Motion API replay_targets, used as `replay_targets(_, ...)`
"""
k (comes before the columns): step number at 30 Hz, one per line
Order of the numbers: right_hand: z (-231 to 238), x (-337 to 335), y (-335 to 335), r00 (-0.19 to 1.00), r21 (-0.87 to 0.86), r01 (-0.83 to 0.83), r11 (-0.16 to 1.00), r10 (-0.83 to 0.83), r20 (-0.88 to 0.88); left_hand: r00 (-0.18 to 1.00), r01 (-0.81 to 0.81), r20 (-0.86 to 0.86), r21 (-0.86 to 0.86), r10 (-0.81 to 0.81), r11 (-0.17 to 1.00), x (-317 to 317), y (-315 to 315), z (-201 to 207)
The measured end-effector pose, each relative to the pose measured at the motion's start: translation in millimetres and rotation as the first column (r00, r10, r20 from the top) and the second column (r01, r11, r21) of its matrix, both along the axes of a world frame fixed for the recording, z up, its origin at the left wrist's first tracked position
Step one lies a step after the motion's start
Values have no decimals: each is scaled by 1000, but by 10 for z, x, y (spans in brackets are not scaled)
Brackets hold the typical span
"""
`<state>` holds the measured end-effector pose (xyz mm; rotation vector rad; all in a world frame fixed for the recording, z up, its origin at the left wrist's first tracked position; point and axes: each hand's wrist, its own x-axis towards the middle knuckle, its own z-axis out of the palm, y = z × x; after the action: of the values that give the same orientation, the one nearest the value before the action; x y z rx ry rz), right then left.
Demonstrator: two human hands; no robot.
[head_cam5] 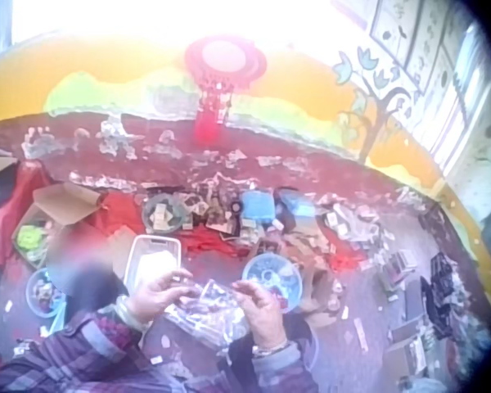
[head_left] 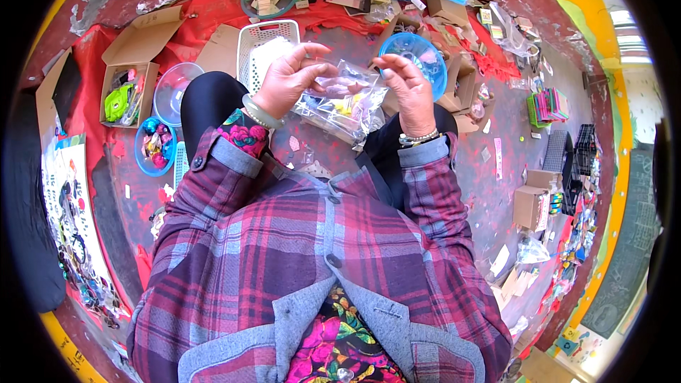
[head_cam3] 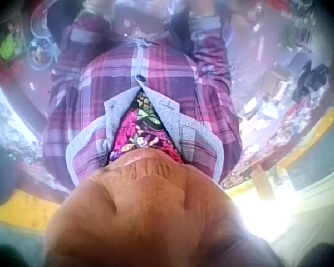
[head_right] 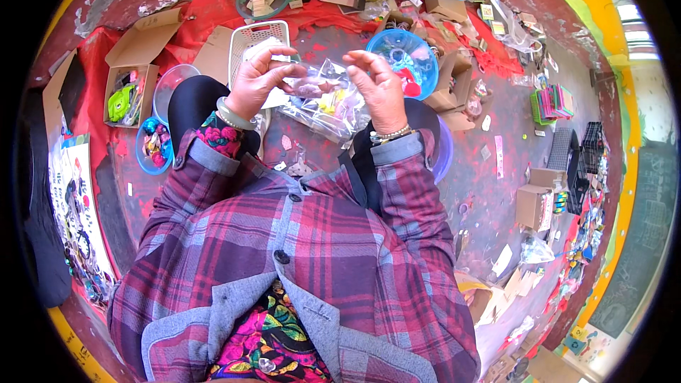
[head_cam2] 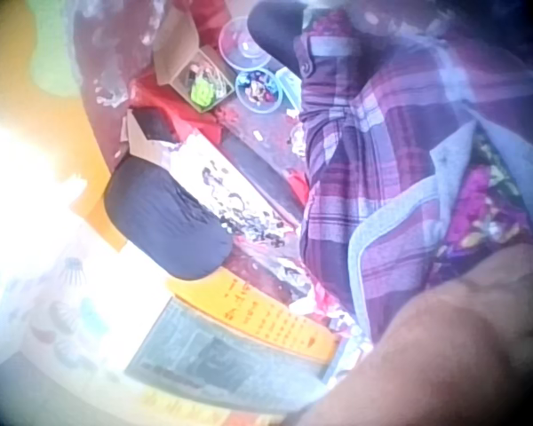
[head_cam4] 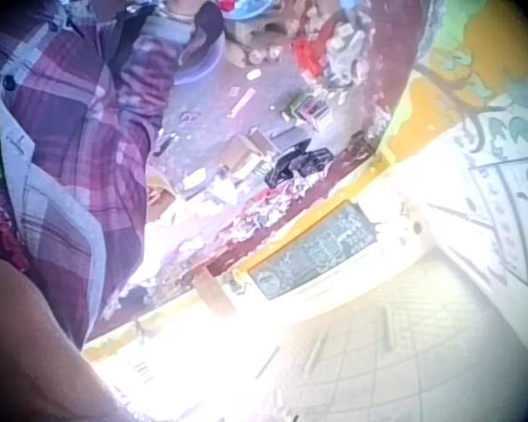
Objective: The person sits on the floor and sorts small colorful craft items, such as beads and plastic shapes, from a blue bowl into a clear plastic bag. They handle the items one by one, picking them up and placing them into the bag.
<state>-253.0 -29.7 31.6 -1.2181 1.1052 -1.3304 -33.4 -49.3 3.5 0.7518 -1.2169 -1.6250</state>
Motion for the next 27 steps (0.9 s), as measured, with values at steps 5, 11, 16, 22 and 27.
replay_targets(5,-143,4,19,955,92,-190,978,205,-215,997,29,75,-54,-25,998,-95,75,-15)
replay_targets(11,-82,24,47,959,135,-207,969,228,-171,986,93,141,-52,-85,994,-57,100,26)
replay_targets(16,-156,31,43,897,-73,-182,981,135,-420,825,37,500,-514,264,857,-53,56,120)
replay_targets(22,-182,138,27,770,-383,-312,870,-5,-639,747,242,562,-727,354,643,-77,33,33)
replay_targets(27,-192,134,45,709,-426,-376,823,-41,-704,690,316,632,-701,353,639,-79,89,33)
